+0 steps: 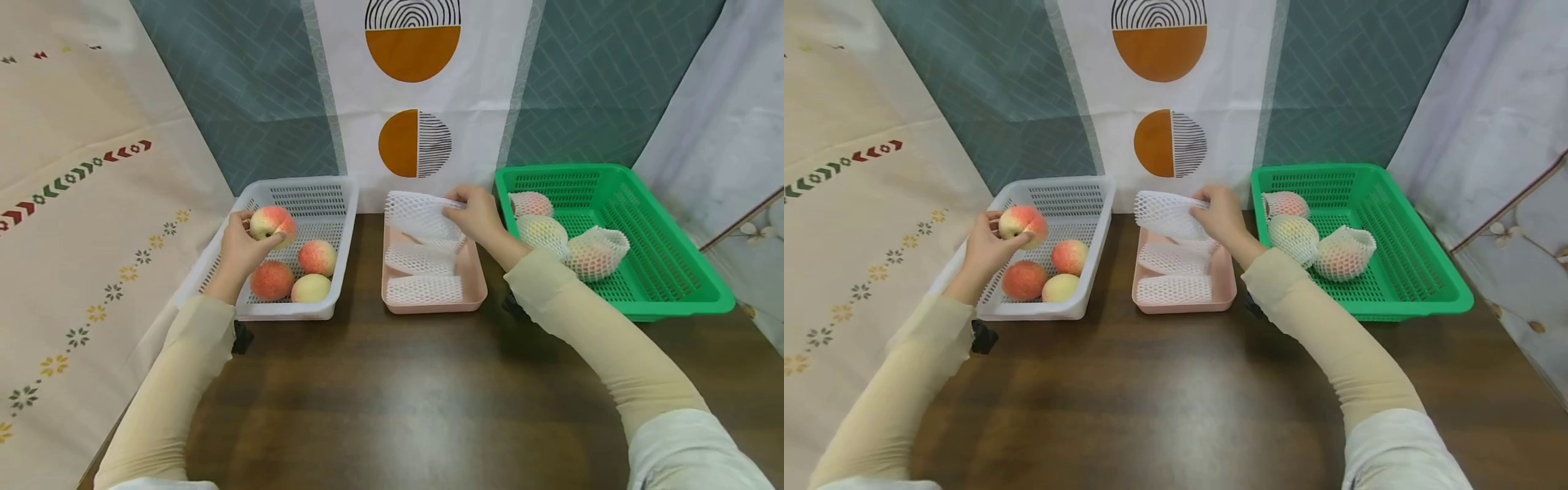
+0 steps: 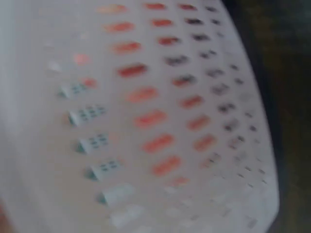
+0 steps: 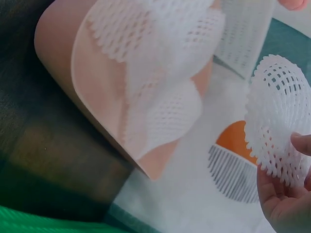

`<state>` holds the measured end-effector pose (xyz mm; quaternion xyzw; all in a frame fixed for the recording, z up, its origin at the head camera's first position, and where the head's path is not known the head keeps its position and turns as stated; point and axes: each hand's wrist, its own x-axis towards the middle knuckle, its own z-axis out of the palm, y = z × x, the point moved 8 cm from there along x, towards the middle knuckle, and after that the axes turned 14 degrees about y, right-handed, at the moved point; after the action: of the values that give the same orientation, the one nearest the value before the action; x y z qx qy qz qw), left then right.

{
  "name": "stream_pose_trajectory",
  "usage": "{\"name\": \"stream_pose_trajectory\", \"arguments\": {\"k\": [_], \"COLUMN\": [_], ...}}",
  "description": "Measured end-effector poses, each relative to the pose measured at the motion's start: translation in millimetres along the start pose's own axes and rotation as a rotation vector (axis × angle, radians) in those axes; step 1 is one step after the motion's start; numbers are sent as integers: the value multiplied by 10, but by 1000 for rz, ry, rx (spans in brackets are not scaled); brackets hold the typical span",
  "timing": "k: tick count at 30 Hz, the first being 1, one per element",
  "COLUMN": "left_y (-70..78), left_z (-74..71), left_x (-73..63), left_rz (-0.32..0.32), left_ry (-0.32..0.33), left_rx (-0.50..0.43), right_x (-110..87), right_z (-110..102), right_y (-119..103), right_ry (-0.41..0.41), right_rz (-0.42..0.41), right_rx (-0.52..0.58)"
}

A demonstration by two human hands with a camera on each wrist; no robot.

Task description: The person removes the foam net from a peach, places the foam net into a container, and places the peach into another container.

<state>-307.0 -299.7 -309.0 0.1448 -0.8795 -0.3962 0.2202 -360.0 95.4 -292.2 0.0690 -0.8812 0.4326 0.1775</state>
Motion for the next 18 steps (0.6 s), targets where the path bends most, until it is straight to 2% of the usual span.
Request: {"name": "stream_pose_trajectory", "arguments": {"k": [5,12,15,18], "left_y": [-166,-254,-299,-342], "left_z": [46,25,85,189], "left_x": [24,118,137,121], "left_rz": [-16,-12,-9,-6], "left_ry": [-13,27,7,-42], "left_rx": [29,40,54,68], "right_x": [42,134,143,132], "right_z": [127,229,261,301], "right_y": [92,143,209,293], "right_ry": [0,8,9,0], "right_rz": [26,60,87,119], "right_rx": [-23,-33,-28,-39]}}
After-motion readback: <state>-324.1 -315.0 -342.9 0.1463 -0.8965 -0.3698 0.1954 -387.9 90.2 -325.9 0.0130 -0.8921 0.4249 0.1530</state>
